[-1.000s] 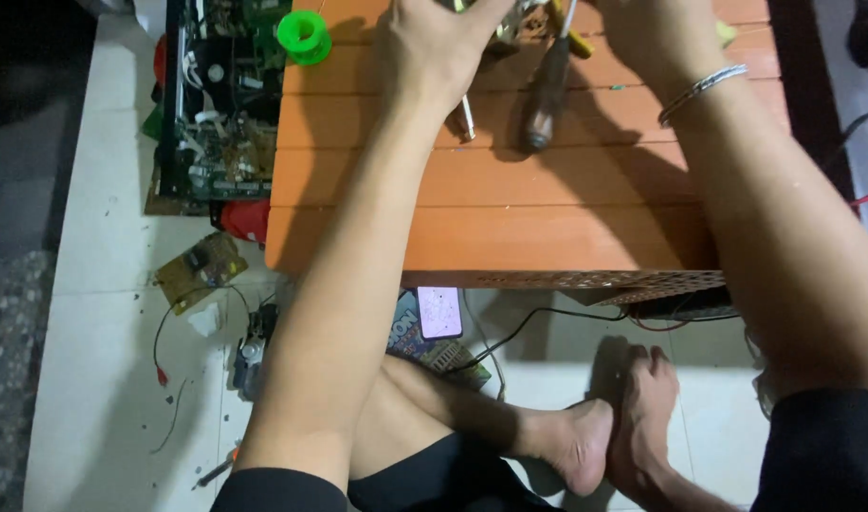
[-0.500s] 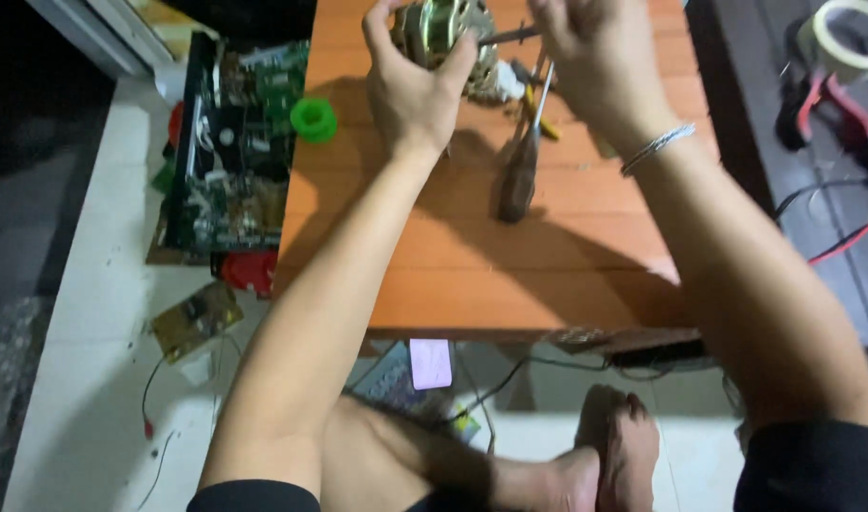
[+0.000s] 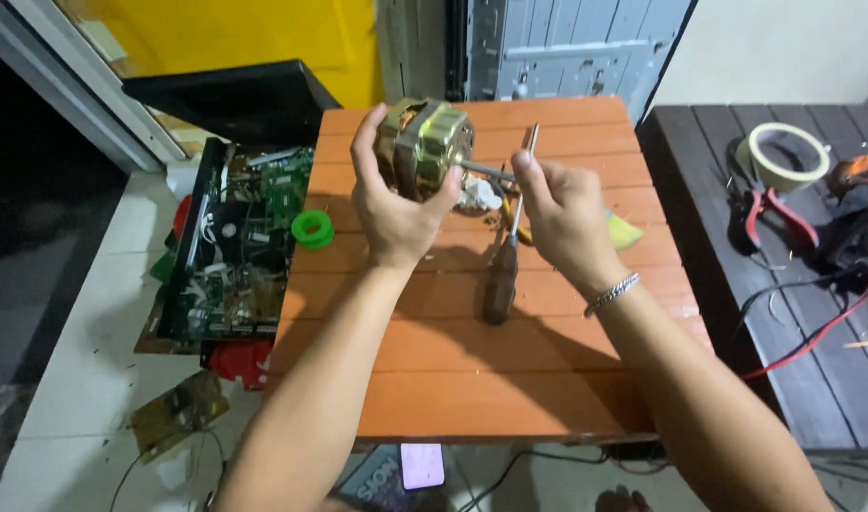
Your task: Assembling and cleaning a small electric motor using a screwdriver and a brush on a low table.
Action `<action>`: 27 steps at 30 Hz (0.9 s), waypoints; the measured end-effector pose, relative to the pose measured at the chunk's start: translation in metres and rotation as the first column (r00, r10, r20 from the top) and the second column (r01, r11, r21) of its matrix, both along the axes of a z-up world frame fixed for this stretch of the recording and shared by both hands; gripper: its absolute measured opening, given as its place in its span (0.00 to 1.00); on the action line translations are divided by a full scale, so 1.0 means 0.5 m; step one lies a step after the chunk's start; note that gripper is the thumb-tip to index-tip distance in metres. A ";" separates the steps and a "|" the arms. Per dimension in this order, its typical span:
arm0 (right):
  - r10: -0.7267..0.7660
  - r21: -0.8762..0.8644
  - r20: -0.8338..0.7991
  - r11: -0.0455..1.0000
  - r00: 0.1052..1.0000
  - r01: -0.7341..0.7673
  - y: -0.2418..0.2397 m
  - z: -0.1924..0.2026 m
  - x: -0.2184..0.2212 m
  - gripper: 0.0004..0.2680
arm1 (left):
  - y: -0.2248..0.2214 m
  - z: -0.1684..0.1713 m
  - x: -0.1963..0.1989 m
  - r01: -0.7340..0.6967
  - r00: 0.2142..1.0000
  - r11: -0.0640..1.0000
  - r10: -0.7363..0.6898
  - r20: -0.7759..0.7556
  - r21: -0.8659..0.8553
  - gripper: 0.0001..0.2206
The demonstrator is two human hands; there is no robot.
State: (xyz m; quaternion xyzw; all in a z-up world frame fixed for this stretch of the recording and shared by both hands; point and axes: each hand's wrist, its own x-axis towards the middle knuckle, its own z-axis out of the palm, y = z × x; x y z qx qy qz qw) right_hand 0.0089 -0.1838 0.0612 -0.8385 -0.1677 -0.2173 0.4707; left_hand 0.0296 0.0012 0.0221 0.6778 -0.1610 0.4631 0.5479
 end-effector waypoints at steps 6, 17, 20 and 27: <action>0.071 -0.191 0.318 0.981 0.946 -0.009 -0.011 -0.033 0.030 0.08 | 0.004 -0.009 0.005 -0.072 0.997 0.997 0.073 0.025 -0.036 0.43; 0.131 0.001 -0.013 0.991 0.991 -0.131 0.008 -0.026 0.003 0.17 | 0.019 -0.004 -0.017 -0.113 0.993 0.993 0.112 0.025 0.046 0.40; 0.094 -0.220 0.338 0.975 0.936 -0.018 0.008 -0.027 0.002 0.10 | 0.029 -0.013 -0.013 -0.203 0.979 0.954 0.197 0.049 0.220 0.40; 0.233 -0.472 0.723 0.854 0.651 0.219 -0.020 -0.051 0.025 0.09 | 0.019 -0.044 -0.021 -0.269 0.962 0.953 0.273 -0.004 0.141 0.34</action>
